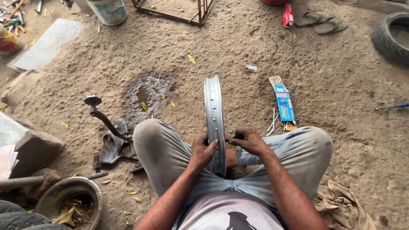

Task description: The person sits on the ground and uses a metal tool to repeatedly scrape or clean the inner surface of a metal wheel rim. The person holds the rim with one hand and works the tool along the rim's edge with the other, rotating the rim to access different sections.

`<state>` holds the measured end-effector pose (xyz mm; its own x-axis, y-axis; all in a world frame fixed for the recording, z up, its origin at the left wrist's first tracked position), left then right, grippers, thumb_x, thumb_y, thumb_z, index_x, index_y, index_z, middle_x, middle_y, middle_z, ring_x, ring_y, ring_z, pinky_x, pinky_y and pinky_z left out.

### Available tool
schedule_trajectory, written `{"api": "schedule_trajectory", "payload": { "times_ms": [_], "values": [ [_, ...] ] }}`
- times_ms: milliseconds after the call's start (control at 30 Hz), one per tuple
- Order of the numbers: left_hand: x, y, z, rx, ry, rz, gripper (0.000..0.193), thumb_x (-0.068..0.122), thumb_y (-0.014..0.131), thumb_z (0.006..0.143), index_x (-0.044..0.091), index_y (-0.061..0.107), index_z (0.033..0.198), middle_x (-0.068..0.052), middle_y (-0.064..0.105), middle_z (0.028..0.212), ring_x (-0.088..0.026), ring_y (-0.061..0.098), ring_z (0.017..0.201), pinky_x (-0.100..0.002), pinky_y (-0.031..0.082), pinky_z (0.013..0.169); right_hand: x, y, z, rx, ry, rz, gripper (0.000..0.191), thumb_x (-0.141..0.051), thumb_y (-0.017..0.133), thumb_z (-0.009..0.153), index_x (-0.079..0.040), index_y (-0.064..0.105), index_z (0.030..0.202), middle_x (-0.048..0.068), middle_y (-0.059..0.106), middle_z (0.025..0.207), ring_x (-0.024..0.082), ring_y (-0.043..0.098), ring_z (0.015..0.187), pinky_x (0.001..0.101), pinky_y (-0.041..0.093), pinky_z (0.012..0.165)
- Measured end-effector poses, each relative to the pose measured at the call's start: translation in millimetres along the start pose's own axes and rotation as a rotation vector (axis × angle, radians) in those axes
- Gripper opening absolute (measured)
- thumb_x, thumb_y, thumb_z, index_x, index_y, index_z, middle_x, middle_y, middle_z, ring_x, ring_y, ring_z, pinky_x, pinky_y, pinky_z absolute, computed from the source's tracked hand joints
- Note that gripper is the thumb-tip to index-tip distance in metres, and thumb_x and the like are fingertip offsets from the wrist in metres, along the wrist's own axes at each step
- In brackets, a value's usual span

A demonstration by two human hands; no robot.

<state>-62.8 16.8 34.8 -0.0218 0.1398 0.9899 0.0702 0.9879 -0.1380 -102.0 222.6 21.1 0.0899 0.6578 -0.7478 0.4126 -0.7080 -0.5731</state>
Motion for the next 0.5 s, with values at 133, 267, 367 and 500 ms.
{"api": "schedule_trajectory", "payload": {
  "times_ms": [133, 267, 367, 500],
  "values": [
    [-14.7, -2.4, -4.7, 0.072, -0.001, 0.093, 0.038, 0.015, 0.069, 0.093, -0.003, 0.063, 0.126, -0.020, 0.072, 0.117, -0.028, 0.070, 0.110, -0.039, 0.055, 0.097, -7.1, 15.0, 1.2, 0.041, -0.191, 0.103, 0.023, -0.028, 0.074, 0.090, -0.008, 0.073, 0.102, 0.007, 0.077, 0.094, 0.016, 0.073, 0.086, 0.0355, 0.059, 0.078],
    [-44.4, -0.7, -10.6, 0.057, -0.094, 0.186, 0.054, 0.017, 0.081, 0.084, -0.006, 0.057, 0.126, -0.024, 0.068, 0.116, -0.030, 0.068, 0.109, -0.040, 0.054, 0.094, -23.1, 1.7, -9.7, 0.401, -0.359, -0.079, 0.017, -0.020, 0.076, 0.088, -0.006, 0.071, 0.094, 0.013, 0.074, 0.087, 0.028, 0.071, 0.082, 0.0437, 0.055, 0.073],
    [-59.2, 3.8, -13.9, -0.055, -0.133, 0.017, 0.053, 0.013, 0.078, 0.086, -0.006, 0.057, 0.131, -0.021, 0.069, 0.120, -0.026, 0.066, 0.112, -0.038, 0.053, 0.097, -29.4, -11.2, -31.3, 0.565, -0.407, -0.285, 0.015, -0.015, 0.076, 0.090, -0.003, 0.069, 0.094, 0.017, 0.070, 0.090, 0.038, 0.066, 0.085, 0.0485, 0.053, 0.074],
    [-58.0, 10.5, -18.8, -0.174, -0.230, -0.292, 0.043, 0.007, 0.070, 0.087, -0.005, 0.061, 0.128, -0.014, 0.074, 0.113, -0.019, 0.070, 0.103, -0.034, 0.057, 0.094, -41.1, -6.0, -42.5, 0.420, -0.407, -0.306, 0.011, -0.012, 0.074, 0.088, -0.003, 0.068, 0.092, 0.015, 0.069, 0.096, 0.034, 0.067, 0.096, 0.0455, 0.055, 0.084]
  ]
}}
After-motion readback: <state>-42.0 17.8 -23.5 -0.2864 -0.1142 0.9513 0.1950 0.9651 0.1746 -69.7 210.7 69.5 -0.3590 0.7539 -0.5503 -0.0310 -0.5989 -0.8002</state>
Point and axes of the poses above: each hand's wrist, its own z-axis towards the middle knuckle, its own y-axis out of the palm, x = y × z, the point moved 7 cm from there along z, towards the middle knuckle
